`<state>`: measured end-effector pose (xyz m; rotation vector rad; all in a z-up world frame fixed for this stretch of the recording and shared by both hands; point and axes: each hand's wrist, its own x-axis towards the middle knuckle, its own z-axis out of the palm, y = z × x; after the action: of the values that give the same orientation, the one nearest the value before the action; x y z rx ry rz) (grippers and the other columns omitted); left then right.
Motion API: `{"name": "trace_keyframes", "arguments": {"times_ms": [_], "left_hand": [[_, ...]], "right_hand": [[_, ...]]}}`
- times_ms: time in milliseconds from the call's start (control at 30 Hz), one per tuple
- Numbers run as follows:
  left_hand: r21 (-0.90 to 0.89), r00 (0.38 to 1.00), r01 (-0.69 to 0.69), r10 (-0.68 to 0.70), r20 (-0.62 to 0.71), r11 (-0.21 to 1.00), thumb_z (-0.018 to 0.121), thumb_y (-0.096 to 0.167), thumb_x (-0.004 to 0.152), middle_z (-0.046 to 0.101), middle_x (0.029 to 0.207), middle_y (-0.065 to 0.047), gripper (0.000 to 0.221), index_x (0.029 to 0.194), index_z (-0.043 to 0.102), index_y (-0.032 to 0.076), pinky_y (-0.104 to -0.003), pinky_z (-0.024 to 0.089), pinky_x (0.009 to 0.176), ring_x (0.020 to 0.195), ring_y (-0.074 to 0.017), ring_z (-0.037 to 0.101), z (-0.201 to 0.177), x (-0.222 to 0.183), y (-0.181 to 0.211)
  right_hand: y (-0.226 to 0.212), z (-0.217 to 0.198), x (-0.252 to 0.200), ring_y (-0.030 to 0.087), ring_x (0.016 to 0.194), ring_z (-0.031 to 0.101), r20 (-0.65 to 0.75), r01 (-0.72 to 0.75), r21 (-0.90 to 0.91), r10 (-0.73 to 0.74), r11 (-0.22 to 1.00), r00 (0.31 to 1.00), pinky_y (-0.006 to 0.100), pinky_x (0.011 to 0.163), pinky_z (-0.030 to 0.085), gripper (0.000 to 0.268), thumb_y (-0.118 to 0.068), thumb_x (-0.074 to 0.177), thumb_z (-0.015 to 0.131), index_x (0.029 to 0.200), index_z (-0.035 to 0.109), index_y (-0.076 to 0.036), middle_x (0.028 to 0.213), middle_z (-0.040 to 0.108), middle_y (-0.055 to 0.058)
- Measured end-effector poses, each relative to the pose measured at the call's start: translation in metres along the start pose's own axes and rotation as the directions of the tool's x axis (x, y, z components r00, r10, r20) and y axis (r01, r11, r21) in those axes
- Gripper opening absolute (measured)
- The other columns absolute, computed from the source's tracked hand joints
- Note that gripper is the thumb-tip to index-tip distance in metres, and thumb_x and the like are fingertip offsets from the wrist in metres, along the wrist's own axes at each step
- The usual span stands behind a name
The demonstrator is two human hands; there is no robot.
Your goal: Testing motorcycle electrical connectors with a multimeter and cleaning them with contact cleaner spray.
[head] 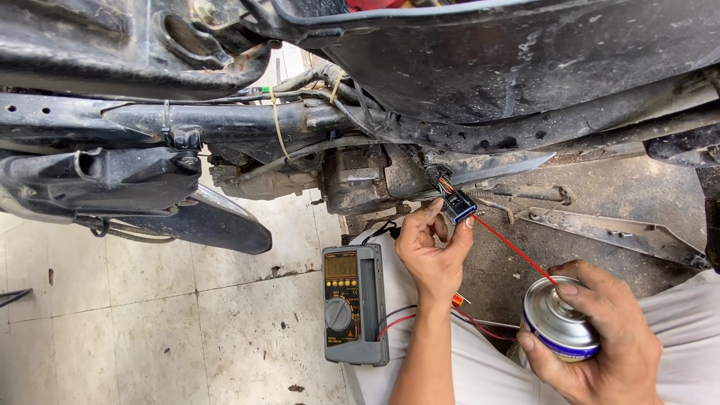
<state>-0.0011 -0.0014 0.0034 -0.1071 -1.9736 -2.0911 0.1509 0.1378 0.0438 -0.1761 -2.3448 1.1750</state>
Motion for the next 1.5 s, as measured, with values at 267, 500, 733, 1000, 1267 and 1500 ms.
{"name": "trace_keyframes", "arguments": {"times_ms": [267,500,733,1000,1267,1500], "left_hand": [[-0.005,1.0,-0.003,0.003,-0.005,1.0,0.083,-0.005,0.077,0.053,0.072,-0.003,0.042,0.115,0.069,0.005,-0.024,0.042,0.061,0.064,-0.009,0.046,-0.001,0.0,-0.003],[0.021,1.0,-0.017,0.017,-0.004,1.0,0.082,-0.004,0.077,0.053,0.072,-0.002,0.039,0.112,0.069,0.002,-0.024,0.043,0.061,0.063,-0.009,0.045,-0.001,0.001,0.001],[0.034,1.0,0.001,-0.001,0.002,0.999,0.084,-0.002,0.077,0.053,0.07,-0.001,0.036,0.11,0.069,0.002,-0.025,0.044,0.061,0.063,-0.0085,0.047,-0.002,0.002,0.007],[0.116,1.0,-0.022,0.022,-0.003,0.993,0.082,-0.003,0.076,0.049,0.066,0.001,0.035,0.109,0.07,0.005,-0.025,0.041,0.057,0.059,-0.008,0.044,0.0,0.001,0.008],[0.139,0.998,-0.061,0.061,0.0,0.988,0.079,-0.007,0.075,0.049,0.067,0.0,0.031,0.104,0.069,0.002,-0.031,0.058,0.08,0.06,-0.0077,0.044,0.005,0.003,0.008],[0.117,0.998,-0.054,0.057,-0.025,0.992,0.078,-0.01,0.074,0.046,0.065,0.001,0.029,0.098,0.066,0.003,-0.034,0.062,0.092,0.061,-0.007,0.046,0.008,0.001,0.004]], "right_hand": [[-0.005,0.001,0.002,0.036,0.113,0.067,-0.008,0.032,0.003,-0.032,0.999,0.999,0.042,0.106,0.05,0.066,-0.036,0.073,0.081,0.126,0.058,-0.005,0.128,0.065,0.03],[-0.011,0.004,0.002,0.035,0.112,0.068,-0.033,0.066,0.02,-0.065,0.998,0.997,0.04,0.105,0.051,0.066,-0.036,0.076,0.08,0.129,0.056,-0.005,0.127,0.065,0.03],[-0.005,0.004,-0.004,0.034,0.115,0.067,-0.022,0.028,0.002,-0.028,1.0,0.999,0.039,0.108,0.05,0.066,-0.034,0.073,0.081,0.127,0.058,-0.006,0.128,0.066,0.027],[0.006,0.006,-0.009,0.039,0.124,0.066,-0.022,0.027,-0.035,-0.028,0.999,0.999,0.042,0.112,0.049,0.065,-0.035,0.074,0.08,0.128,0.057,-0.005,0.128,0.066,0.028],[0.02,0.009,-0.014,0.037,0.123,0.065,-0.005,0.011,-0.047,-0.012,0.999,1.0,0.042,0.112,0.048,0.065,-0.035,0.075,0.08,0.129,0.056,-0.007,0.127,0.066,0.024],[0.029,0.008,-0.015,0.036,0.12,0.065,0.023,0.004,-0.068,-0.002,0.998,1.0,0.042,0.11,0.048,0.064,-0.035,0.074,0.08,0.127,0.057,-0.009,0.127,0.067,0.021]]}}
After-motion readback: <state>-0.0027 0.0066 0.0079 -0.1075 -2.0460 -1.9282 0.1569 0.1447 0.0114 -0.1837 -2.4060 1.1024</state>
